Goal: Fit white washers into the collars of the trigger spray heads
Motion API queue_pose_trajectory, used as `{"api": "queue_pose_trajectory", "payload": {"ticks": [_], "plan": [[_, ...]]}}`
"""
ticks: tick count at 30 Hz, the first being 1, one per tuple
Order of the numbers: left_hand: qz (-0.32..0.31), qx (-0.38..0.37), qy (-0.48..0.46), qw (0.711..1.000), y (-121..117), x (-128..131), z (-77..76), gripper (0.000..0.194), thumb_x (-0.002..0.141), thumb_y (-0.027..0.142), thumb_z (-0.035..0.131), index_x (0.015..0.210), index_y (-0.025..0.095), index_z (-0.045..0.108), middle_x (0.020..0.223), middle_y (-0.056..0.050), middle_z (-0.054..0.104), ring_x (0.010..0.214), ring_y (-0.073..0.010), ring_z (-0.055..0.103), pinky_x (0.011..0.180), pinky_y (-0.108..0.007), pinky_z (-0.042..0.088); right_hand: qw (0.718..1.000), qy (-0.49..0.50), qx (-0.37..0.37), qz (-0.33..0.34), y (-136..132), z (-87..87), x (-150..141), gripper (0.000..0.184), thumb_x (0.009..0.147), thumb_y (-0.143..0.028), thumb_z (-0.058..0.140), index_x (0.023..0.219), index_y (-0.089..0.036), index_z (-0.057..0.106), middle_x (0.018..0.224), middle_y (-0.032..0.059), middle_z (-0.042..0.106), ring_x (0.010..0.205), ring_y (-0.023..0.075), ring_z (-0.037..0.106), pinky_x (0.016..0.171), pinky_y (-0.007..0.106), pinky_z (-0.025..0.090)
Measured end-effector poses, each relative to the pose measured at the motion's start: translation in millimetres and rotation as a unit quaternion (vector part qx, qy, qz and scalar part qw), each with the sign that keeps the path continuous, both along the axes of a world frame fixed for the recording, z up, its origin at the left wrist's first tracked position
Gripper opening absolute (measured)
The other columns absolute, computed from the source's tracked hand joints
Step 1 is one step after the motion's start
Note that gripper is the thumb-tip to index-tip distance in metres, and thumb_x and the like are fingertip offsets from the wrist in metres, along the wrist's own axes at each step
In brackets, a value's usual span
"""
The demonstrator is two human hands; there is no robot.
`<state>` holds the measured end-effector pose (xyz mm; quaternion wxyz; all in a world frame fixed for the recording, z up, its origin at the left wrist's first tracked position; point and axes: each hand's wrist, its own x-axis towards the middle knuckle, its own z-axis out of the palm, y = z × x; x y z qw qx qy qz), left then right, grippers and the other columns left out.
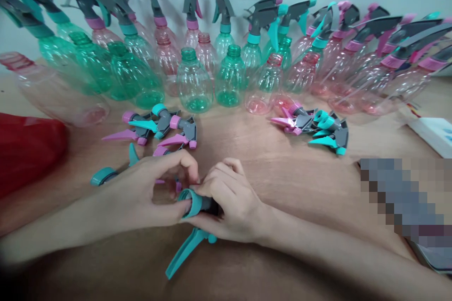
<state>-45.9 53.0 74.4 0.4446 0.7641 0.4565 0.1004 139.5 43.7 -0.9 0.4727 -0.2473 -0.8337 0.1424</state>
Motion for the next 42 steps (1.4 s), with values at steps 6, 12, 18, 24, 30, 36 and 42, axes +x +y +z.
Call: {"api": "queue_pose_trajectory", "payload": {"ticks": [6,12,18,24,30,36,42], "plan": [[0.086,0.093,-0.1,0.987,-6.7,-2.7,1.5,0.008,0.081,0.027,0.061,0.086,0.026,0.054,0.089,0.003,0.06,0.078,-0.0139,0.063,0.063,-0.023,0.054,0.997,0.047,-0.046,-0.033,-2.2,2.4,6.9,0.024,0.081,-0.032,0.069,0.096,-0.023,0.053,0.081,-0.0001,0.07,0.078,0.0175,0.067,0.088,0.041,0.044],[0.084,0.302,-0.102,0.944,-37.2,4.0,0.6,0.02,0.08,0.011,0.059,0.09,0.027,0.053,0.09,0.005,0.063,0.088,-0.0115,0.063,0.076,-0.02,0.053,0.997,0.03,-0.019,-0.069,-9.4,1.4,16.9,0.019,0.083,-0.027,0.066,0.096,-0.022,0.054,0.074,-0.0012,0.07,0.078,0.0174,0.069,0.095,0.043,0.037],[0.019,0.442,0.012,0.897,-57.0,11.0,-10.1,0.021,0.081,0.006,0.051,0.092,0.023,0.054,0.098,0.005,0.068,0.088,-0.0093,0.067,0.085,-0.014,0.053,0.996,0.018,0.012,-0.088,-10.0,0.7,18.7,0.018,0.082,-0.025,0.062,0.099,-0.022,0.055,0.076,-0.0016,0.069,0.075,0.0173,0.068,0.095,0.044,0.038],[0.025,0.422,0.043,0.905,-65.9,19.4,-19.0,0.014,0.086,0.01,0.046,0.086,0.023,0.052,0.108,0.0,0.064,0.096,-0.0122,0.065,0.09,-0.02,0.052,0.996,0.01,0.039,-0.083,-10.8,-0.3,18.8,0.018,0.084,-0.025,0.062,0.099,-0.019,0.056,0.076,0.0005,0.067,0.075,0.0183,0.066,0.092,0.045,0.04],[0.04,0.361,0.04,0.931,-65.3,20.8,-16.0,0.017,0.081,0.007,0.045,0.085,0.023,0.049,0.11,-0.004,0.058,0.092,-0.0146,0.065,0.076,-0.022,0.056,0.994,0.008,0.052,-0.091,-13.1,-0.3,16.5,0.014,0.087,-0.025,0.058,0.099,-0.019,0.055,0.075,0.0014,0.066,0.074,0.0185,0.065,0.088,0.046,0.046],[0.046,0.298,0.027,0.953,-58.5,16.9,-15.6,0.023,0.077,0.001,0.043,0.084,0.024,0.045,0.11,-0.003,0.054,0.097,-0.0165,0.064,0.07,-0.024,0.054,0.996,0.019,0.04,-0.074,-11.9,-1.0,14.4,0.01,0.087,-0.023,0.057,0.095,-0.019,0.054,0.075,0.0031,0.065,0.075,0.0187,0.066,0.089,0.047,0.048],[0.079,0.227,-0.015,0.971,-49.4,18.3,-16.0,0.029,0.075,0.001,0.045,0.089,0.026,0.044,0.11,0.001,0.053,0.093,-0.0135,0.063,0.074,-0.025,0.052,0.997,0.02,-0.008,-0.07,-9.9,-3.7,12.5,0.017,0.085,-0.02,0.06,0.099,-0.018,0.052,0.082,0.0044,0.069,0.079,0.0178,0.068,0.092,0.046,0.045]]}}
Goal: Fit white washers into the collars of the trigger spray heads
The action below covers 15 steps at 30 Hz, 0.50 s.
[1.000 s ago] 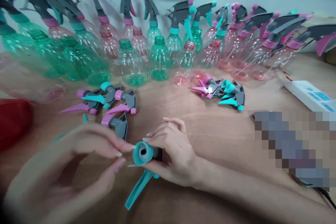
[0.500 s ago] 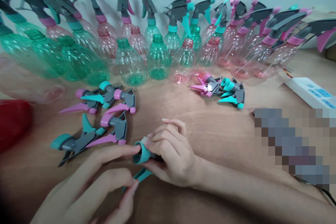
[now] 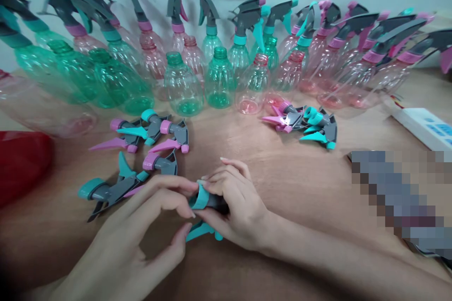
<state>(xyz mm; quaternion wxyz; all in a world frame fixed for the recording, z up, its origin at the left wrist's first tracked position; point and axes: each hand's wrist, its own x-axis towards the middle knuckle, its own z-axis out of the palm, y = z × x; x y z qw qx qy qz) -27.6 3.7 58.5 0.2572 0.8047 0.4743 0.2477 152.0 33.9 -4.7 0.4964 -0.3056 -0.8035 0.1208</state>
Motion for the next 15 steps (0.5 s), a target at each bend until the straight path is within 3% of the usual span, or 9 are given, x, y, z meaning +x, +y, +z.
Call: {"api": "queue_pose_trajectory", "payload": {"ticks": [4,9,15], "plan": [[0.005,-0.042,-0.028,0.999,1.6,-0.2,2.3,0.028,0.074,0.002,0.049,0.087,0.026,0.043,0.115,0.001,0.053,0.098,-0.0148,0.061,0.081,-0.028,0.051,1.0,0.004,-0.022,-0.003,0.2,-0.4,-1.3,0.018,0.084,-0.021,0.061,0.099,-0.02,0.051,0.082,0.0026,0.069,0.077,0.0173,0.068,0.092,0.045,0.046],[0.01,-0.034,-0.019,0.999,-2.3,2.0,1.4,0.026,0.075,0.005,0.051,0.088,0.026,0.043,0.115,0.0,0.053,0.102,-0.0175,0.06,0.079,-0.03,0.052,0.999,0.011,-0.029,0.006,0.0,-1.5,0.1,0.017,0.084,-0.022,0.061,0.097,-0.02,0.051,0.083,0.0038,0.069,0.077,0.0183,0.068,0.091,0.046,0.047],[0.045,-0.082,-0.049,0.994,0.2,6.9,-2.8,0.022,0.077,0.004,0.05,0.084,0.024,0.043,0.104,0.001,0.051,0.094,-0.0151,0.058,0.08,-0.029,0.05,0.998,0.003,-0.057,0.029,-1.1,-3.9,0.8,0.02,0.082,-0.022,0.063,0.097,-0.022,0.05,0.082,0.0009,0.066,0.076,0.0174,0.066,0.092,0.048,0.046]]}}
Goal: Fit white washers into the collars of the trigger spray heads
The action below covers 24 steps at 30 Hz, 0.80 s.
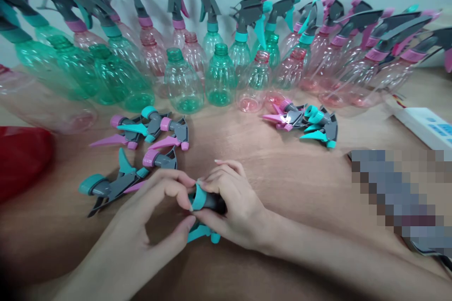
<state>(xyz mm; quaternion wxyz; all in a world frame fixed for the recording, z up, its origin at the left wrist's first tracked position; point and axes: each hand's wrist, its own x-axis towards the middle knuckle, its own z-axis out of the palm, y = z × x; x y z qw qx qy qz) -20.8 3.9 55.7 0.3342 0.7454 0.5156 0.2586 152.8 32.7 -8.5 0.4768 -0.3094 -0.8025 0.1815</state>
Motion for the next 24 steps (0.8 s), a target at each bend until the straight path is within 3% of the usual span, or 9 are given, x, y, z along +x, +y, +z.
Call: {"api": "queue_pose_trajectory", "payload": {"ticks": [7,12,18,24], "plan": [[-0.012,-0.076,-0.063,0.995,2.7,-4.1,4.6,0.015,0.085,0.011,0.048,0.089,0.025,0.047,0.1,0.001,0.055,0.096,-0.0149,0.056,0.081,-0.029,0.049,1.0,-0.003,-0.011,0.0,4.0,0.3,0.8,0.024,0.081,-0.025,0.067,0.096,-0.022,0.049,0.081,-0.0006,0.066,0.075,0.0163,0.066,0.097,0.048,0.042],[0.005,-0.009,-0.047,0.999,9.7,-8.1,1.8,0.009,0.089,0.019,0.05,0.094,0.026,0.05,0.102,0.001,0.057,0.1,-0.0175,0.055,0.082,-0.032,0.046,1.0,0.001,0.026,0.005,5.1,7.0,2.4,0.025,0.079,-0.031,0.07,0.096,-0.021,0.054,0.081,0.0003,0.071,0.077,0.0179,0.069,0.101,0.049,0.038],[-0.053,-0.15,-0.064,0.985,21.7,-9.4,6.8,0.005,0.091,0.028,0.053,0.094,0.027,0.057,0.088,0.006,0.064,0.079,-0.0125,0.061,0.064,-0.022,0.048,0.999,-0.007,0.048,0.005,3.3,13.1,4.5,0.035,0.075,-0.048,0.073,0.094,-0.022,0.059,0.076,-0.0009,0.071,0.073,0.0185,0.069,0.105,0.049,0.034],[-0.055,-0.16,-0.072,0.983,39.7,-20.3,18.0,0.009,0.087,0.028,0.058,0.092,0.028,0.065,0.086,0.007,0.07,0.079,-0.0134,0.065,0.064,-0.021,0.049,0.999,-0.017,0.033,0.012,5.2,14.8,7.9,0.034,0.084,-0.046,0.064,0.103,-0.019,0.062,0.084,0.0033,0.073,0.088,0.0211,0.069,0.108,0.049,0.029]]}}
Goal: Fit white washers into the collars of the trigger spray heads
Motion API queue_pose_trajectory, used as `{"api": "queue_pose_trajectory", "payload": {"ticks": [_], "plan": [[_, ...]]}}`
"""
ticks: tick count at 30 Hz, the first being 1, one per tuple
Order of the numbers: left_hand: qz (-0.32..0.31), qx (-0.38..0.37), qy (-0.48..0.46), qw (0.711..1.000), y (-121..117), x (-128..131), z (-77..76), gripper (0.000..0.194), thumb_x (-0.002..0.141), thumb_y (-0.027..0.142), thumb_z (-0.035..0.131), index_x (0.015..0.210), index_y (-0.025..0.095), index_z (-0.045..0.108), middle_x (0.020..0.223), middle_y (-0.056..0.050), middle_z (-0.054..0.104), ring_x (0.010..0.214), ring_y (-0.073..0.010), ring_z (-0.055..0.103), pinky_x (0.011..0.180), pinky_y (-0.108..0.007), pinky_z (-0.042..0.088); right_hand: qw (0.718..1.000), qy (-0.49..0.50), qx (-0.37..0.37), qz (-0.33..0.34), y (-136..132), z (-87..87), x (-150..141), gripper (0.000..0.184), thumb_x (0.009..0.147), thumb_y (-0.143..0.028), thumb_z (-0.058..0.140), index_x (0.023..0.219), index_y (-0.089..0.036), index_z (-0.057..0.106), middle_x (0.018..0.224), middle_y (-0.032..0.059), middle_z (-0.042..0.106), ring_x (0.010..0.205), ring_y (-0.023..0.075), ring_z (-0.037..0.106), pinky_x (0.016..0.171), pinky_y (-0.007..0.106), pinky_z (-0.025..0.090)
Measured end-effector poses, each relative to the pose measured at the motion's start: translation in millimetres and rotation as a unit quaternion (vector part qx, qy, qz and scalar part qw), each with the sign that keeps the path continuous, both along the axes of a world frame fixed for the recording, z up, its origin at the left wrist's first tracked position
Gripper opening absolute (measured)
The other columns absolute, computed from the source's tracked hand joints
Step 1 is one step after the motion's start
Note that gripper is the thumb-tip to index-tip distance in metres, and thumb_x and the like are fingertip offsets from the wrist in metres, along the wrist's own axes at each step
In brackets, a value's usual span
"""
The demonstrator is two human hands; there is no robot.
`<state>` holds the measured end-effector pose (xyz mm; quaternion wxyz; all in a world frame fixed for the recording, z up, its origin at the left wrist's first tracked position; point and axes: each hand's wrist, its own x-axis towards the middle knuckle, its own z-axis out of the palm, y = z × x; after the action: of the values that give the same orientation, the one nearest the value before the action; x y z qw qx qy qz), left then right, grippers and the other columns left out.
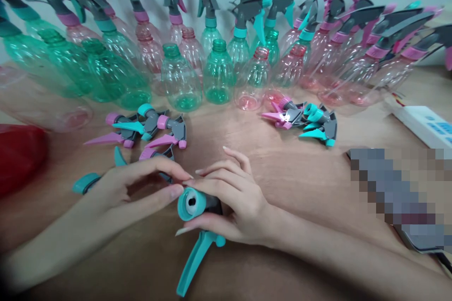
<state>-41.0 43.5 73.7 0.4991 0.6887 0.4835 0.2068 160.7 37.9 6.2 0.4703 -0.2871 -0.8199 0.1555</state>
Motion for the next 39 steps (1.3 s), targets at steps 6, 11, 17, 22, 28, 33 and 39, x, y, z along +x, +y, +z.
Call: {"api": "queue_pose_trajectory", "payload": {"ticks": [6,11,17,22,28,33,39], "plan": [[-0.053,0.218,0.06,0.973,6.8,-8.2,10.4,0.019,0.081,0.024,0.065,0.099,0.029,0.067,0.1,0.003,0.067,0.089,-0.0156,0.063,0.076,-0.024,0.05,0.999,-0.02,-0.035,0.035,-0.9,0.1,3.0,0.034,0.09,-0.042,0.056,0.112,-0.017,0.059,0.095,0.0056,0.073,0.098,0.0225,0.067,0.115,0.053,0.018],[-0.193,0.268,0.113,0.937,8.7,-11.4,8.1,0.032,0.082,0.02,0.064,0.111,0.034,0.063,0.113,0.003,0.059,0.098,-0.015,0.059,0.083,-0.023,0.047,0.995,-0.07,-0.002,0.072,0.0,0.0,-0.2,0.032,0.094,-0.04,0.05,0.106,-0.012,0.061,0.087,0.0054,0.072,0.091,0.0192,0.067,0.116,0.05,0.019],[-0.301,0.245,0.129,0.913,10.4,-12.4,-4.1,0.035,0.083,0.014,0.063,0.114,0.029,0.056,0.114,0.003,0.056,0.101,-0.0161,0.054,0.088,-0.026,0.041,0.981,-0.152,-0.01,0.123,-2.3,-4.4,-5.2,0.04,0.094,-0.046,0.048,0.115,-0.014,0.058,0.097,0.0053,0.072,0.102,0.0184,0.063,0.117,0.045,0.015],[-0.294,0.239,0.108,0.919,8.9,-8.9,-11.9,0.036,0.073,0.009,0.066,0.104,0.022,0.055,0.106,0.001,0.055,0.098,-0.0176,0.052,0.083,-0.028,0.041,0.971,-0.167,-0.069,0.156,-6.0,-2.2,-5.2,0.035,0.095,-0.042,0.049,0.112,-0.014,0.061,0.111,0.0075,0.069,0.118,0.0198,0.056,0.117,0.043,0.018],[-0.246,0.226,0.093,0.938,5.2,-4.3,-17.7,0.036,0.062,0.003,0.061,0.092,0.02,0.052,0.101,0.001,0.051,0.099,-0.0159,0.049,0.084,-0.027,0.042,0.974,-0.145,-0.083,0.152,-7.6,-2.4,-4.9,0.034,0.096,-0.039,0.047,0.109,-0.013,0.063,0.102,0.0082,0.071,0.112,0.0178,0.059,0.116,0.041,0.022],[-0.244,0.262,0.092,0.929,0.8,-3.7,-16.1,0.037,0.063,0.001,0.062,0.095,0.019,0.053,0.104,0.0,0.051,0.105,-0.0136,0.047,0.09,-0.022,0.039,0.978,-0.14,-0.067,0.141,-6.9,-3.6,-2.7,0.031,0.093,-0.039,0.052,0.105,-0.013,0.065,0.098,0.006,0.071,0.108,0.0179,0.06,0.116,0.041,0.018],[-0.266,0.298,0.088,0.912,-0.7,-4.1,-16.6,0.037,0.067,0.002,0.058,0.101,0.015,0.054,0.108,-0.004,0.052,0.104,-0.0161,0.045,0.096,-0.026,0.038,0.983,-0.131,-0.045,0.121,-5.5,-5.0,-1.9,0.035,0.093,-0.041,0.052,0.109,-0.013,0.064,0.09,0.0038,0.072,0.097,0.0166,0.063,0.114,0.04,0.022]]}}
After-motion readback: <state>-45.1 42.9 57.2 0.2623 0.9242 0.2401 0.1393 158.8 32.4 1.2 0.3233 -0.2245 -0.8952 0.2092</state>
